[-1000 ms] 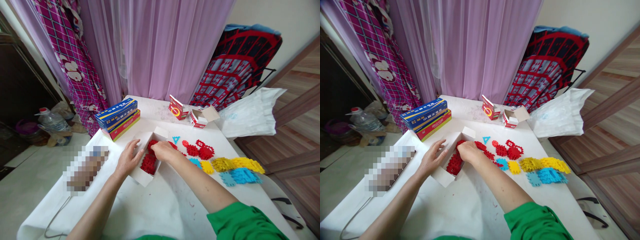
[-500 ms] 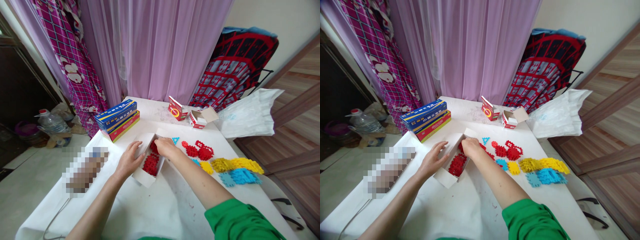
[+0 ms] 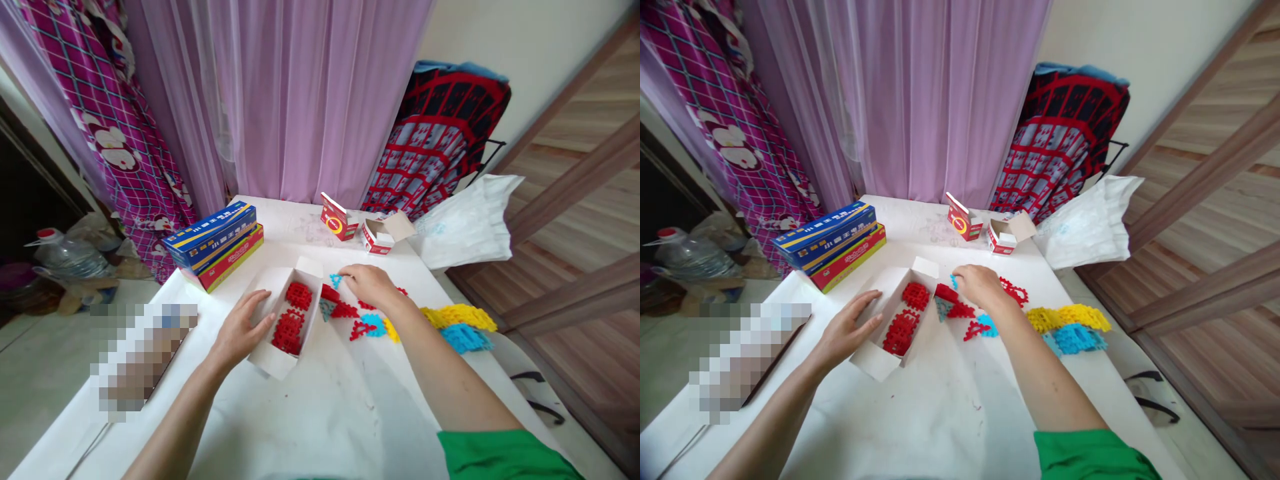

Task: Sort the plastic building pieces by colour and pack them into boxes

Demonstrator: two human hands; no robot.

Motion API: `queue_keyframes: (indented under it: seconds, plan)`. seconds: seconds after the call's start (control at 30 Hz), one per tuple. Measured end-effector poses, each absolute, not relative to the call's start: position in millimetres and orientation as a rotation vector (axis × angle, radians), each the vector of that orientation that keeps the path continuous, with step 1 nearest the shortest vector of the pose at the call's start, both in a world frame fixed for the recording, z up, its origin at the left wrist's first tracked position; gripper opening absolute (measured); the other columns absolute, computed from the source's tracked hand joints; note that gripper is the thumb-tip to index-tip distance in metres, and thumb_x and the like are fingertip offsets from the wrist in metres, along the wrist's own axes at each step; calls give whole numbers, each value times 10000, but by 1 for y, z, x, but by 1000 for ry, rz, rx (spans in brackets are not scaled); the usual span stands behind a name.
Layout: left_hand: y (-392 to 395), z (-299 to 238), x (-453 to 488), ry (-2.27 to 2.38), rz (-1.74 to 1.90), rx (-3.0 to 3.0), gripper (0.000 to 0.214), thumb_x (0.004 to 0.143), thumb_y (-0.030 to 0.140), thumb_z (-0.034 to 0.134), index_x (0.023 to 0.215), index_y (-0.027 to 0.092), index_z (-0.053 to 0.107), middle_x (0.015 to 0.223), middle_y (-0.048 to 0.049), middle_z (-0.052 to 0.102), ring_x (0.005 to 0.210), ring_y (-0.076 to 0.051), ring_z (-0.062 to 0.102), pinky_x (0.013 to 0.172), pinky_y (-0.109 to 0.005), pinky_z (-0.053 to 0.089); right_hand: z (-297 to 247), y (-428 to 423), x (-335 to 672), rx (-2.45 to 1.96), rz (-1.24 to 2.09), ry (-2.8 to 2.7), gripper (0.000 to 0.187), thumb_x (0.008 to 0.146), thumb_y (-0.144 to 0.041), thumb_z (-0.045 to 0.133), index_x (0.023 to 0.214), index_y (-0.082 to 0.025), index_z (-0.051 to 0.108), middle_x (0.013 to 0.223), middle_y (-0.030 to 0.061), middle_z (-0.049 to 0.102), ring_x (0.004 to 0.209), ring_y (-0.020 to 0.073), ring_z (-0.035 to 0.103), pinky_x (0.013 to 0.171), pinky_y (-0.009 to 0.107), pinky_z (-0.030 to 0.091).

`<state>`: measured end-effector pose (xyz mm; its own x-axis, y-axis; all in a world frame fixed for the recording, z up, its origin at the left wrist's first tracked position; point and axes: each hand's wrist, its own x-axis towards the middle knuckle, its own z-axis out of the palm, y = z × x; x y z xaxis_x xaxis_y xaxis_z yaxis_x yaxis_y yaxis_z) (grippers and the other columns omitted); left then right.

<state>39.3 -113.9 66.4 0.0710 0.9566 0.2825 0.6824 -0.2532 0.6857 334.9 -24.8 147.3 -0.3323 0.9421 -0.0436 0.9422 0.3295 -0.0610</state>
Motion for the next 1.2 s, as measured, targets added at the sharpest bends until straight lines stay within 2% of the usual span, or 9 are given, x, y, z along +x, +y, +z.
queue_keyframes:
  seconds: [0.23,0.33,0.47,0.6,0.73,0.8,0.93,1.1,1.2]
  plan:
    - [-116,61,45,1628,1045,1672,628,801,668,469,1203,208,617,1278,-87,648,1169,-273,612,1012,-423,484,131,-9,460,2128,-182,2047,394,875,-248,503,1235,-191,650,1274,98,653,1146,229,605,925,295,438]
    - [-114,62,47,1675,1062,1614,639,820,687,397,1159,206,645,1198,-79,692,1118,-273,640,977,-424,509,113,-15,469,2066,-267,2004,559,825,-351,596,1356,-184,541,1335,127,603,1176,253,589,933,312,441]
    - [-110,67,48,1697,1034,1765,602,841,656,387,1134,210,665,1195,-78,695,1121,-268,639,987,-427,504,95,-19,459,2076,-296,1999,718,814,-488,589,1437,-167,437,1307,172,609,1152,291,605,910,360,457]
    - [-111,82,48,1653,890,2042,534,878,590,379,1112,214,677,1201,-89,690,1131,-258,633,997,-427,497,83,-13,458,2073,-304,2030,627,840,-443,546,1421,-220,470,1262,137,650,1122,294,624,892,374,462]
    - [-130,99,65,1665,776,2183,483,924,520,394,1243,225,607,1341,-110,597,1226,-256,567,1029,-450,466,75,-4,461,2059,-345,2043,578,848,-449,533,1389,-245,518,1290,108,640,1133,273,622,910,354,462]
    - [-144,101,80,1730,734,2261,506,896,510,479,1327,252,537,1427,-120,518,1307,-302,487,1063,-550,404,74,-4,461,2048,-358,2057,605,845,-491,539,1395,-240,515,1298,114,634,1138,271,620,919,353,462]
    - [-159,87,103,1823,629,2430,781,751,516,672,1441,267,403,1548,-162,340,1399,-419,329,1059,-717,262,82,-4,462,2061,-339,2083,608,845,-454,547,1407,-228,505,1347,131,595,1171,271,597,933,354,461]
    - [-148,67,95,1967,545,2447,771,748,446,655,1436,192,419,1531,-223,340,1378,-420,369,1063,-632,322,96,11,473,2109,-239,2052,477,871,-259,458,1331,-242,583,1378,74,580,1211,226,568,967,318,442]
    - [-138,65,76,1936,517,2506,811,733,446,649,1454,188,381,1530,-220,342,1376,-394,386,1088,-570,332,96,26,480,2126,-200,2001,461,834,-204,495,1269,-260,635,1363,54,594,1207,221,572,951,302,448]
